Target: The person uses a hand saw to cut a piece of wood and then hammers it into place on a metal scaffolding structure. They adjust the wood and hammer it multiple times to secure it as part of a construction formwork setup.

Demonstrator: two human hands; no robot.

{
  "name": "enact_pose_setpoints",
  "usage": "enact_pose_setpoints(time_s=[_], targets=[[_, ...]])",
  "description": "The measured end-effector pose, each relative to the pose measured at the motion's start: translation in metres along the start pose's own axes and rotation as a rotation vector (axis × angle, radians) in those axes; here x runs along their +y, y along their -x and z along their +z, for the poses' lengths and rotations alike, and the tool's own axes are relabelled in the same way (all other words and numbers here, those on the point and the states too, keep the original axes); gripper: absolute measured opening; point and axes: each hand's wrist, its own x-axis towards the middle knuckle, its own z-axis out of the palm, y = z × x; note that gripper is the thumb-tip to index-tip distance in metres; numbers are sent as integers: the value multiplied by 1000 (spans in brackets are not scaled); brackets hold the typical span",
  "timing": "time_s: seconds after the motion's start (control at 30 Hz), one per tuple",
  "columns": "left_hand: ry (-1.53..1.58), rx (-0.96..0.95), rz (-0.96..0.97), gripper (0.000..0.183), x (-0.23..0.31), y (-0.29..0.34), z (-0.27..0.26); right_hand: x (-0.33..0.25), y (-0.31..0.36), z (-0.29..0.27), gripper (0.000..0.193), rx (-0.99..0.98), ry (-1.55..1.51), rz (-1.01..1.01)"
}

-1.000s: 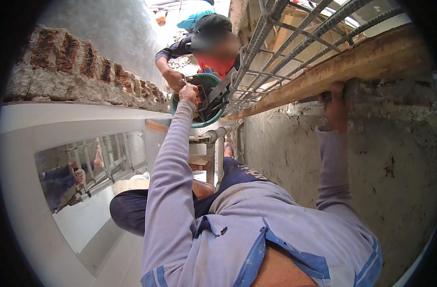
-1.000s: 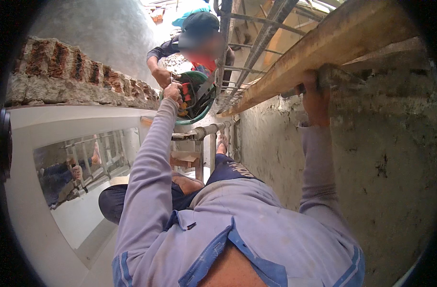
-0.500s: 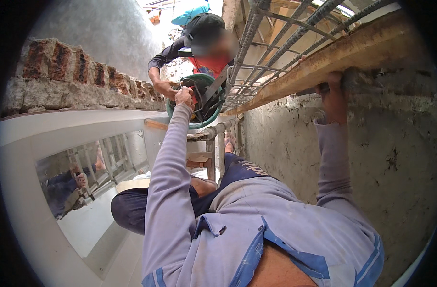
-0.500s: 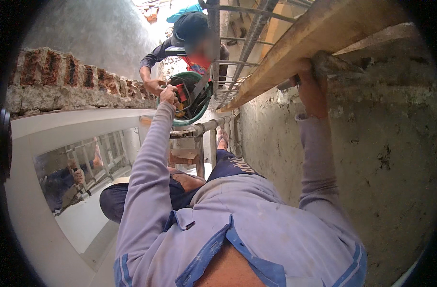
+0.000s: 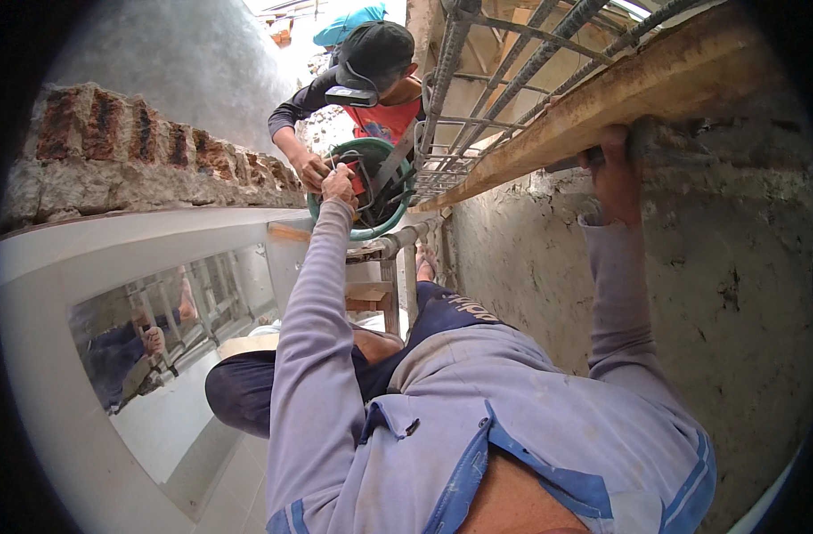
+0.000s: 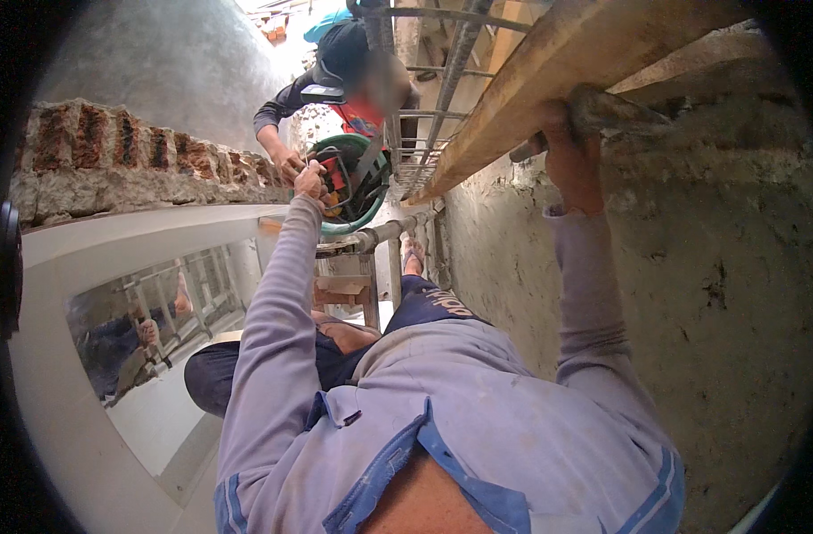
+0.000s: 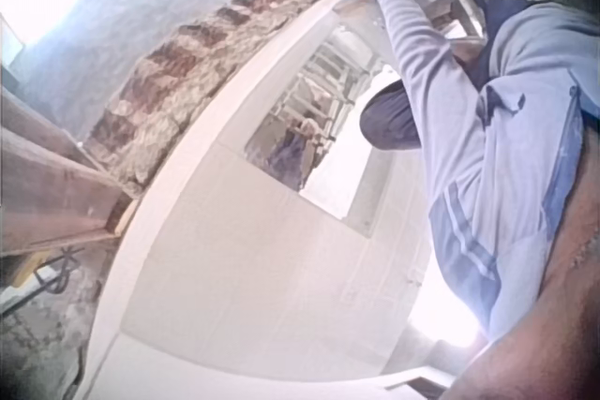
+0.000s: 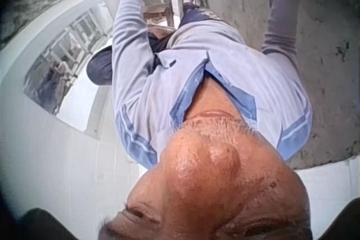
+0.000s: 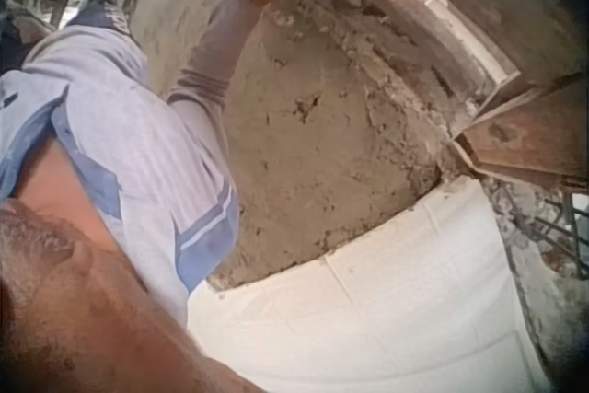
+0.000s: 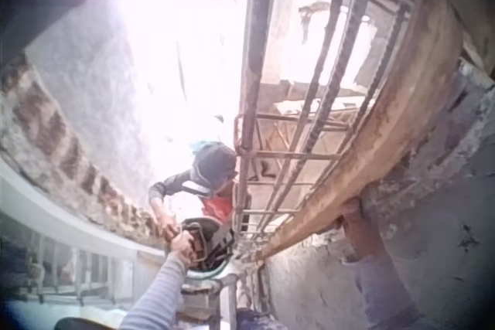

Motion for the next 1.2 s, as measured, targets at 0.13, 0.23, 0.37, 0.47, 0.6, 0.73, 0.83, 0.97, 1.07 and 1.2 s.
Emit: enact_pose_setpoints(time_s=[0.13,0.23,0.37,0.47,0.6,0.73,0.83,0.97,1.07,1.2], targets=[[-163,2,-198,32,32,13,12,1,1,-4,23,18,-13,-41],[-174,-36,-170,35,26,1,-8,-6,2,7,22,25,2,-26],[-142,-109,-341,35,58,41,9,-10,5,5,21,52,34,11],[-122,-42,-409,33,68,61,20,-10,3,8,20,40,103,-24],[-113,10,-288,53,28,25,9,-18,5,17,18,93,118,0],[-17,-30,-282,45,26,28,13,-12,3,10,18,48,44,-28],[41,-55,-277,39,28,27,13,-13,4,10,19,43,67,-15],[100,-59,-239,34,29,22,11,-14,4,14,22,89,105,-11],[176,-104,-203,33,31,17,6,-13,6,11,38,43,161,6],[213,-116,-193,34,39,25,12,15,2,-15,46,107,174,11]])
